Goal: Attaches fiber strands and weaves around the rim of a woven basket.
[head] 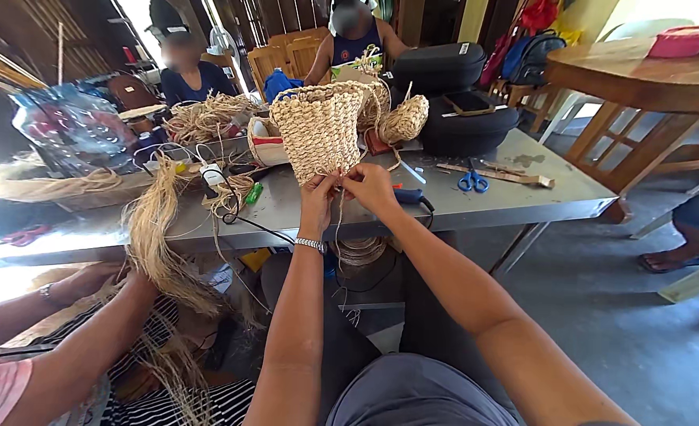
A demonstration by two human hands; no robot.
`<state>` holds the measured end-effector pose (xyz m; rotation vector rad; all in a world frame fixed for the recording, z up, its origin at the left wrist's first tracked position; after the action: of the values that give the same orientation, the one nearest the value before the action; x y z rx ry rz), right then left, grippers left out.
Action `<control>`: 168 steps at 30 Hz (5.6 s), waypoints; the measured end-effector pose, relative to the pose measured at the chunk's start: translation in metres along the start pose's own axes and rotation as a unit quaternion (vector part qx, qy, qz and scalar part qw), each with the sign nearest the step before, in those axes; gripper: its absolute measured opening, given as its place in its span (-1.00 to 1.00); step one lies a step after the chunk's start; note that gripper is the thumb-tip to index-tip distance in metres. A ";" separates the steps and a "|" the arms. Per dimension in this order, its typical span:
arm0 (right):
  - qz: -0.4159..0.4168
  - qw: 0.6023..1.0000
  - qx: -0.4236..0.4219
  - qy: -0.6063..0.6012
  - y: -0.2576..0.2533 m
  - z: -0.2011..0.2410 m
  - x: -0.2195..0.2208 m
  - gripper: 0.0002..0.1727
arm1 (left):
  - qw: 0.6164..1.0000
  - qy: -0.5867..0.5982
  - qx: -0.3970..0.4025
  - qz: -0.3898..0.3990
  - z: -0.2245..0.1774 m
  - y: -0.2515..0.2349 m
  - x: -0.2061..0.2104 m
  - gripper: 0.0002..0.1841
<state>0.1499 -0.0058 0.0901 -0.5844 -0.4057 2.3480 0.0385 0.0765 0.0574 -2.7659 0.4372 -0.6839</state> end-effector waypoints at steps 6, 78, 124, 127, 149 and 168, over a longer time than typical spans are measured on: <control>0.004 0.998 -0.049 0.031 0.002 0.003 0.005 -0.79 | 0.999 -0.030 0.029 -0.002 0.003 -0.007 -0.002 -0.83; 0.039 0.987 -0.141 0.063 0.003 -0.034 -0.064 -0.46 | 0.997 -0.052 0.019 0.051 0.008 -0.006 0.006 -0.91; -0.009 0.976 -0.164 0.142 0.002 -0.032 -0.074 -0.41 | 0.998 -0.023 0.051 0.007 0.001 -0.007 -0.001 -0.94; 0.036 0.957 -0.094 0.272 0.000 -0.041 -0.074 -0.40 | 0.998 -0.036 0.058 0.007 0.000 -0.007 -0.001 -0.93; -0.117 0.980 -0.157 -0.024 0.045 0.004 -0.039 -0.73 | 0.996 -0.061 0.061 0.035 0.001 -0.005 0.004 -0.95; -0.128 0.979 -0.159 0.003 0.019 -0.002 -0.008 -0.63 | 0.995 -0.073 0.067 0.017 0.002 -0.007 0.001 -0.96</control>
<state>0.1464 -0.0247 0.0828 -0.6440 -0.8144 2.0475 0.0417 0.0831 0.0583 -2.6530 0.3929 -0.4814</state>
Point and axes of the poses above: each hand's wrist, its own y-axis away from the middle knuckle, its own x-axis out of the palm, z = x × y, the point moved 10 cm from there along -y, towards the middle knuckle, and after that the axes turned 11 degrees about -z, right-handed, at the moved point
